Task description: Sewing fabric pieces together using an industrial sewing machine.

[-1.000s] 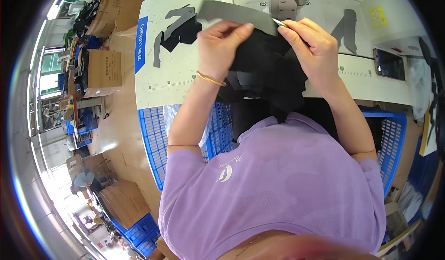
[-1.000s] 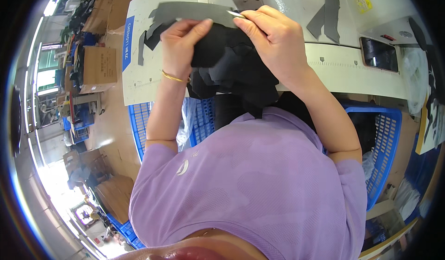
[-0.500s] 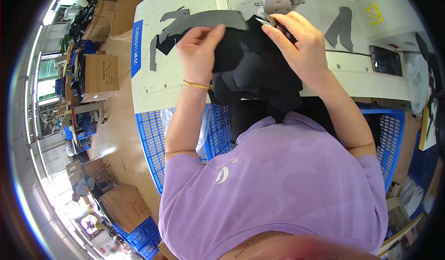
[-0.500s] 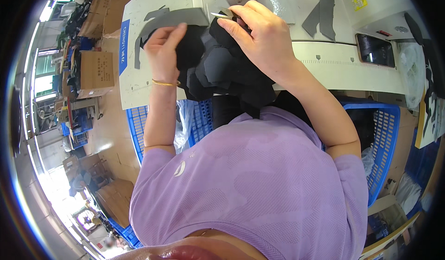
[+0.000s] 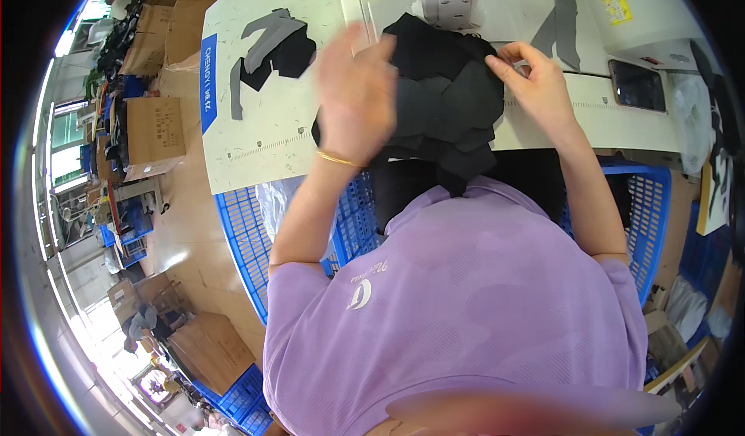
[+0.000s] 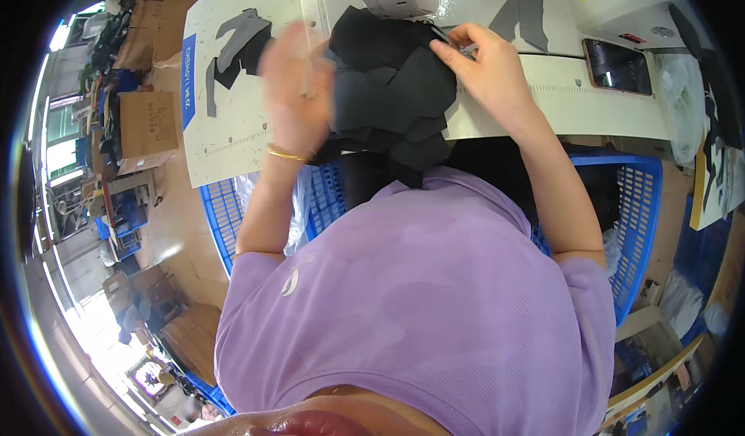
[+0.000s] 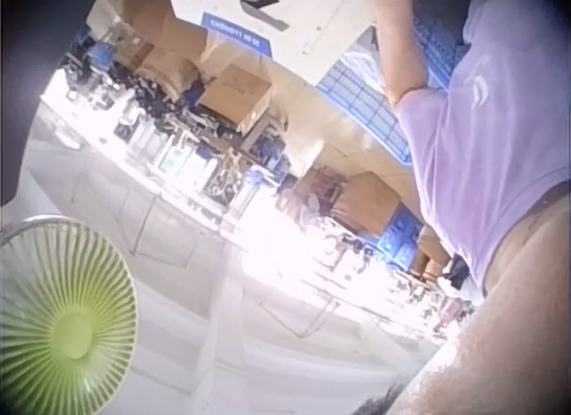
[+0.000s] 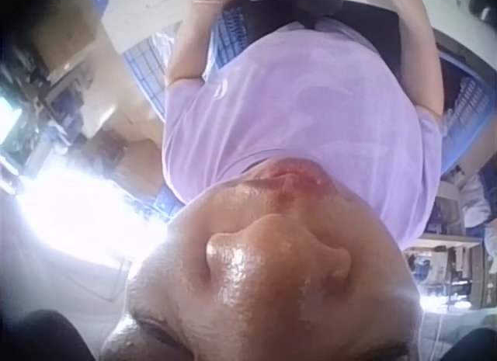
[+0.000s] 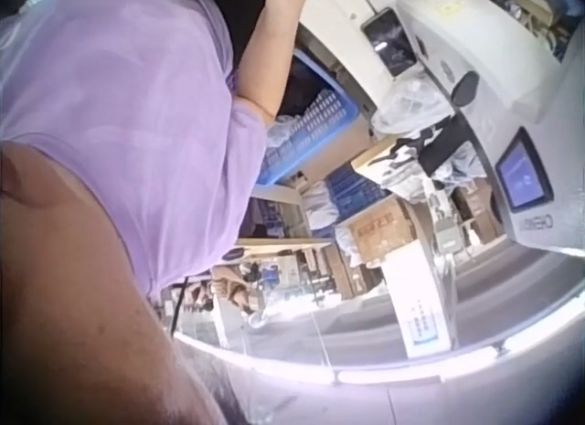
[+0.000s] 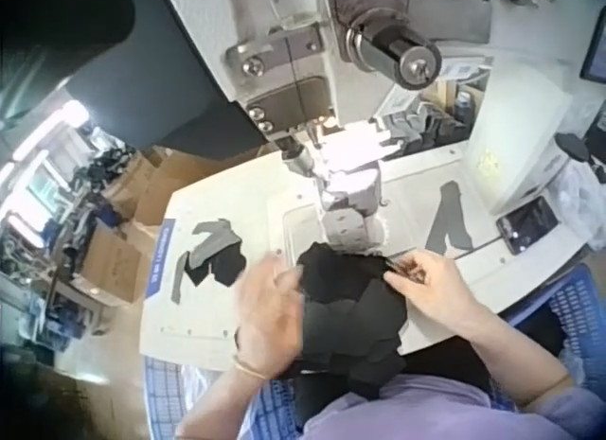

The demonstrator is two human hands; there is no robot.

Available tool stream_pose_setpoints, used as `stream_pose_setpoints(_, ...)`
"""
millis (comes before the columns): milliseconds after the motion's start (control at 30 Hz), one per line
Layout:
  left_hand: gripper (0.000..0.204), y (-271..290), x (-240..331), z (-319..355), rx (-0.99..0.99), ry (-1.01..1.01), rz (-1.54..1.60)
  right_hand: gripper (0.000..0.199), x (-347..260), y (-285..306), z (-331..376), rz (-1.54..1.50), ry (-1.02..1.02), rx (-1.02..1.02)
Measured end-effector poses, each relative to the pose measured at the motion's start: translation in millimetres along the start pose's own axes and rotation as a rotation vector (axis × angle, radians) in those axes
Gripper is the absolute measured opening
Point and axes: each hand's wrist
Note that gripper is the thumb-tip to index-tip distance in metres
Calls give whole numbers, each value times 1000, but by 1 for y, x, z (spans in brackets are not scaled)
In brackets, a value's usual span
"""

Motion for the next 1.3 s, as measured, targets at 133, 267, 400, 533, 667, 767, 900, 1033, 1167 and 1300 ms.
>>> stream_pose_setpoints(133,49,-25,45,7,-326,-52,92,29,-4,-4,9,122,180,95)
stream_pose_setpoints(267,48,-33,39,10,-300,-32,134,26,-2,9,15,157,77,-113)
stream_pose_setpoints(400,47,-36,38,9,-300,-28,120,25,1,7,19,130,93,-74)
stream_pose_setpoints(533,43,-39,36,10,-278,-26,128,22,-10,2,18,107,340,131)
stream_pose_setpoints(667,41,-43,30,11,-226,-20,175,20,-5,4,7,166,372,-42)
stream_pose_setpoints(767,43,-45,27,13,-227,-14,179,15,-13,18,12,-32,249,-140)
stream_pose_setpoints(900,40,-43,23,13,-187,-3,221,11,-4,44,14,-456,110,-41)
stream_pose_setpoints(1033,37,-33,29,9,-29,-17,217,13,2,49,16,-793,-108,-67)
stream_pose_setpoints(1167,56,1,36,-15,103,-86,252,14,-2,27,24,-989,-349,-214)
stream_pose_setpoints(1300,43,13,44,-36,-93,-122,812,12,-22,2,31,-1027,-376,-405)
Point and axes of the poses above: each hand's wrist, its own z-axis away from the middle knuckle, its own y-axis out of the back of the hand, x = y × z, and after that the axes turned 1 degree about y, right-handed
